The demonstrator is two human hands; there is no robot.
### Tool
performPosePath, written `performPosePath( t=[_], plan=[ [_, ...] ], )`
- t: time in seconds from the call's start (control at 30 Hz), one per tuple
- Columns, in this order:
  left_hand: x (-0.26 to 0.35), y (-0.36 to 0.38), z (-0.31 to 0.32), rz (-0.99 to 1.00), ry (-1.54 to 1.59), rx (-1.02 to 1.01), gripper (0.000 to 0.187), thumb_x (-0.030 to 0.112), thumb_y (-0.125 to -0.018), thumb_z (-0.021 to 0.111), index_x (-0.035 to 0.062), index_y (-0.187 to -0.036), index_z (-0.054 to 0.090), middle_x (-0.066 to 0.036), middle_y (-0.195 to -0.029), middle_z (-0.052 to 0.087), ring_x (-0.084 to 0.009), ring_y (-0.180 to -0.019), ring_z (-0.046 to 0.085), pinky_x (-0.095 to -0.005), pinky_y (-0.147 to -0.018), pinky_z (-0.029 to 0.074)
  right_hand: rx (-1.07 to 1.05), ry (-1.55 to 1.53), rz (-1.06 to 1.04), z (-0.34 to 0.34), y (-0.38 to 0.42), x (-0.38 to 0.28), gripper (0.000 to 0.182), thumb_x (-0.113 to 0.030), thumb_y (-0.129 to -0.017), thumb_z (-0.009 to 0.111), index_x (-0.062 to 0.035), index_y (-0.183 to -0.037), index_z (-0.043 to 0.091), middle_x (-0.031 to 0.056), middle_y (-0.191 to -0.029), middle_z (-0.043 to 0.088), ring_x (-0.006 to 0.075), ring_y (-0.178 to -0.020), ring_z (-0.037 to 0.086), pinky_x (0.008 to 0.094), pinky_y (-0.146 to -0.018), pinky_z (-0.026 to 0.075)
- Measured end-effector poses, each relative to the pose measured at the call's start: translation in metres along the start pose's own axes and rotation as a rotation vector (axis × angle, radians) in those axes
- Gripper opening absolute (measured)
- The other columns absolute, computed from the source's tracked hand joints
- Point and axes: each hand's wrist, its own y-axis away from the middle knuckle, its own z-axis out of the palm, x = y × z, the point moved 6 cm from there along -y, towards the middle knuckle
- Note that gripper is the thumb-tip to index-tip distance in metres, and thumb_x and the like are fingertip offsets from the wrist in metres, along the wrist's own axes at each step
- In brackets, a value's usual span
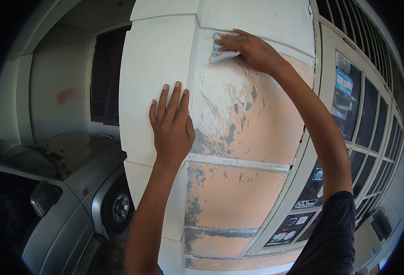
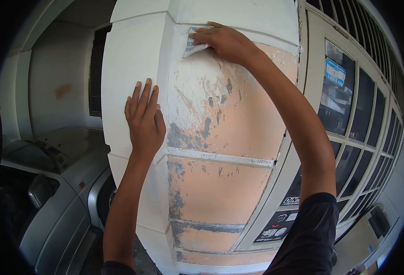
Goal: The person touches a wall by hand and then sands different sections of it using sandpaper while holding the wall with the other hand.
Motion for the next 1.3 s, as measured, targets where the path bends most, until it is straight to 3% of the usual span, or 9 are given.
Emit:
performPosePath(
  t=[0.27, 0.4, 0.6, 0.7, 0.8, 0.93, 1.07, 1.2, 1.3],
  plan=[
    [0.0, -0.001, -0.002, 0.024, -0.011, 0.001, 0.045, 0.001, -0.091, 0.05, 0.0046, -0.136, 0.054, -0.011, -0.147, 0.047, -0.0295, -0.143, 0.034, -0.0518, -0.115, 0.021, 0.046, 0.006, -0.095, 0.014, -0.014, -0.008, 0.046, 0.004, -0.081, 0.062, -0.016, -0.123, 0.065, 0.0002, -0.133, 0.06, 0.0219, -0.13, 0.049, 0.0369, -0.116, 0.035],
    [0.0, 0.0, 0.0, 0.024, -0.005, 0.017, 0.043, 0.001, -0.089, 0.052, 0.0034, -0.132, 0.056, -0.01, -0.147, 0.047, -0.0294, -0.142, 0.034, -0.0529, -0.115, 0.021, -0.015, 0.115, 0.065, -0.018, 0.062, 0.03, 0.052, 0.003, -0.077, 0.066, -0.0179, -0.125, 0.064, -0.0033, -0.136, 0.057, 0.0194, -0.134, 0.045, 0.0395, -0.119, 0.031],
    [0.0, 0.0, 0.002, 0.018, -0.021, 0.034, 0.043, 0.001, -0.089, 0.051, 0.0034, -0.131, 0.057, -0.01, -0.147, 0.047, -0.0291, -0.142, 0.034, -0.0532, -0.116, 0.021, -0.028, 0.326, 0.317, -0.072, 0.188, 0.08, 0.059, 0.005, -0.074, 0.066, -0.0144, -0.13, 0.06, 0.0045, -0.141, 0.053, 0.0217, -0.137, 0.042, 0.0413, -0.118, 0.031],
    [0.002, 0.0, 0.001, 0.014, -0.031, 0.035, 0.042, 0.001, -0.092, 0.049, 0.0032, -0.134, 0.055, -0.01, -0.148, 0.046, -0.0287, -0.143, 0.034, -0.0528, -0.115, 0.022, 0.082, 0.308, 0.363, -0.054, 0.179, 0.06, 0.051, -0.001, -0.079, 0.064, -0.0067, -0.129, 0.058, 0.0116, -0.144, 0.049, 0.0265, -0.137, 0.041, 0.0414, -0.115, 0.033],
    [0.003, -0.001, -0.001, 0.018, -0.026, 0.03, 0.042, 0.001, -0.093, 0.048, 0.0023, -0.134, 0.054, -0.01, -0.148, 0.046, -0.0295, -0.143, 0.033, -0.0516, -0.115, 0.022, 0.264, 0.224, 0.351, -0.011, 0.118, 0.009, 0.04, -0.003, -0.083, 0.056, 0.0004, -0.122, 0.059, 0.0162, -0.139, 0.051, 0.0305, -0.134, 0.045, 0.0428, -0.112, 0.035],
    [0.003, -0.002, -0.003, 0.037, -0.023, 0.018, 0.041, 0.001, -0.094, 0.047, 0.0008, -0.135, 0.053, -0.012, -0.148, 0.046, -0.0314, -0.143, 0.033, -0.0512, -0.114, 0.022, 0.41, 0.059, 0.387, 0.032, 0.039, -0.042, 0.037, -0.004, -0.086, 0.053, -0.0002, -0.123, 0.059, 0.0182, -0.139, 0.052, 0.0337, -0.134, 0.045, 0.0453, -0.113, 0.033],
    [0.004, -0.002, -0.002, 0.046, -0.017, 0.014, 0.042, 0.001, -0.094, 0.046, 0.0003, -0.136, 0.052, -0.014, -0.148, 0.045, -0.0333, -0.142, 0.033, -0.0524, -0.114, 0.022, 0.375, 0.171, 0.522, 0.016, 0.071, -0.016, 0.039, -0.004, -0.086, 0.051, -0.0003, -0.125, 0.058, 0.018, -0.14, 0.051, 0.0352, -0.135, 0.043, 0.047, -0.112, 0.033],
    [0.002, -0.001, 0.0, 0.042, -0.03, 0.024, 0.042, 0.001, -0.095, 0.045, 0.0003, -0.137, 0.051, -0.014, -0.148, 0.045, -0.0338, -0.142, 0.034, -0.0523, -0.114, 0.022, 0.449, 0.36, 0.874, -0.026, 0.149, 0.031, 0.037, -0.007, -0.088, 0.05, 0.0048, -0.123, 0.058, 0.0246, -0.14, 0.049, 0.0395, -0.136, 0.04, 0.0518, -0.112, 0.031],
    [0.003, -0.001, 0.0, 0.051, -0.036, 0.019, 0.042, 0.001, -0.095, 0.045, 0.0001, -0.136, 0.051, -0.015, -0.148, 0.045, -0.0338, -0.142, 0.034, -0.0518, -0.114, 0.023, 0.521, 0.171, 0.823, -0.01, 0.111, 0.019, 0.039, -0.009, -0.091, 0.046, 0.013, -0.122, 0.054, 0.0294, -0.138, 0.047, 0.0389, -0.133, 0.043, 0.0494, -0.112, 0.031]
  ],
)
